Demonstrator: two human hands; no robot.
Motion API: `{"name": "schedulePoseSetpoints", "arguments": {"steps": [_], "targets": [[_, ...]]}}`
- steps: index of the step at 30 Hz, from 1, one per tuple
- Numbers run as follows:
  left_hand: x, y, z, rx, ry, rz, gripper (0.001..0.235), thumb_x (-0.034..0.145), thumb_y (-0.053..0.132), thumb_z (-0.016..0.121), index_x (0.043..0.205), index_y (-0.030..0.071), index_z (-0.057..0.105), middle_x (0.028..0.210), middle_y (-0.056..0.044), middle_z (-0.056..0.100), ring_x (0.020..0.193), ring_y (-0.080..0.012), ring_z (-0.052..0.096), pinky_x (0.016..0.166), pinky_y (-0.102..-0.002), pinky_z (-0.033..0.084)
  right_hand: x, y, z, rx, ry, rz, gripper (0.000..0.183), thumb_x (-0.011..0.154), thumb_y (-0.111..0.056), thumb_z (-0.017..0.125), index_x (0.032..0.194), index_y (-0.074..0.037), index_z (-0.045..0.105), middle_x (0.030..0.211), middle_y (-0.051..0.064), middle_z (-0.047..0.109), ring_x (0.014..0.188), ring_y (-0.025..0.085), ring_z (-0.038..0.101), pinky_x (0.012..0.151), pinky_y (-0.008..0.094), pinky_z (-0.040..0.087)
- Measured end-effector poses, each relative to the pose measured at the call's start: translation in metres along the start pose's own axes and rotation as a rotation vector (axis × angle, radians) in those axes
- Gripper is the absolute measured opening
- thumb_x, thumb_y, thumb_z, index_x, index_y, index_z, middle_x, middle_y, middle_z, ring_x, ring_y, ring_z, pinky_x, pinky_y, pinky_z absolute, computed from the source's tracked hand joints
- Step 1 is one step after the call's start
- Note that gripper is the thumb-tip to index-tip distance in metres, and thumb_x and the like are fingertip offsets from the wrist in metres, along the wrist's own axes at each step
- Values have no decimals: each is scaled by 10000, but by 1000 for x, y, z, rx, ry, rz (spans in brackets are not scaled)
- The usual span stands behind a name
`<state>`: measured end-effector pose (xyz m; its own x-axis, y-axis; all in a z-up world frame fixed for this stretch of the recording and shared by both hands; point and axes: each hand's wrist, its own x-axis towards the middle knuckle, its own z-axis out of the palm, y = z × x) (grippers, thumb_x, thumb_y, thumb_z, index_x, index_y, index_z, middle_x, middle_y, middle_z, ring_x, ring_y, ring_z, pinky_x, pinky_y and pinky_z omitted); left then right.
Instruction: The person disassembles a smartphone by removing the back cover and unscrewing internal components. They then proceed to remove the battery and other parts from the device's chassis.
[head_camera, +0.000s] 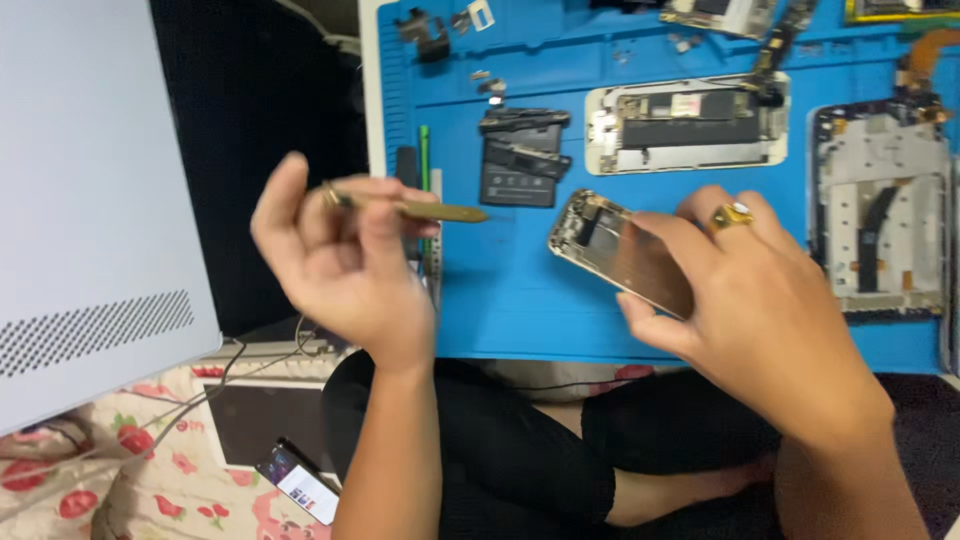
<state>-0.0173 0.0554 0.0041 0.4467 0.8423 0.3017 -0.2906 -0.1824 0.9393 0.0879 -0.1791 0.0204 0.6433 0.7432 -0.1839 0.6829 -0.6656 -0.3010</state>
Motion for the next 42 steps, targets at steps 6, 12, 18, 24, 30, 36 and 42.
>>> {"name": "schedulePoseSetpoints", "arguments": {"steps": [6,12,18,24,30,36,42], "targets": [[10,-1,-3,41,-78,-150,353,1018,97,745,1335,47,598,1071,-162,752,890,-207,769,675,-294,688,2,-9,12,-192,109,-86,934,726,-558,893,1496,-104,623,1140,128,557,964,379,571,810,471,546],[2,8,3,5,-234,-137,358,1003,41,766,1307,53,578,1051,-155,748,896,-186,750,726,-289,715,11,-33,20,-13,339,-190,647,882,-442,912,1375,-66,728,1224,172,621,1056,406,546,946,521,433],[2,12,-1,203,-349,-81,320,999,123,820,1272,133,652,966,-39,721,876,-92,696,780,-221,652,27,-65,43,304,561,-258,94,1041,-35,823,996,-11,744,1024,160,637,967,360,585,896,479,400],[6,12,-2,216,-341,-87,305,1008,115,812,1266,143,653,992,-30,715,886,-87,692,781,-219,651,35,-65,48,255,545,-248,109,1038,-37,841,989,-45,743,1040,129,675,1004,357,572,940,491,392],[10,15,-8,253,-358,-37,298,1044,124,786,1307,147,649,1052,-27,722,917,-93,700,825,-239,684,37,-74,49,196,510,-224,171,1043,-128,873,966,-101,723,1085,79,681,1035,361,544,888,489,367],[20,8,-20,407,-383,121,218,1118,130,701,1321,137,622,1205,-58,733,980,-162,769,870,-274,680,47,-85,46,79,487,-217,100,1082,-184,858,1040,-126,789,1095,64,652,1028,366,509,841,490,365],[22,7,-23,379,-511,68,234,1151,113,654,1370,132,576,1221,-34,683,1044,-174,729,913,-296,666,51,-92,54,50,469,-227,42,1102,-107,826,1132,-85,807,1113,83,642,1021,377,495,812,497,342]]}}
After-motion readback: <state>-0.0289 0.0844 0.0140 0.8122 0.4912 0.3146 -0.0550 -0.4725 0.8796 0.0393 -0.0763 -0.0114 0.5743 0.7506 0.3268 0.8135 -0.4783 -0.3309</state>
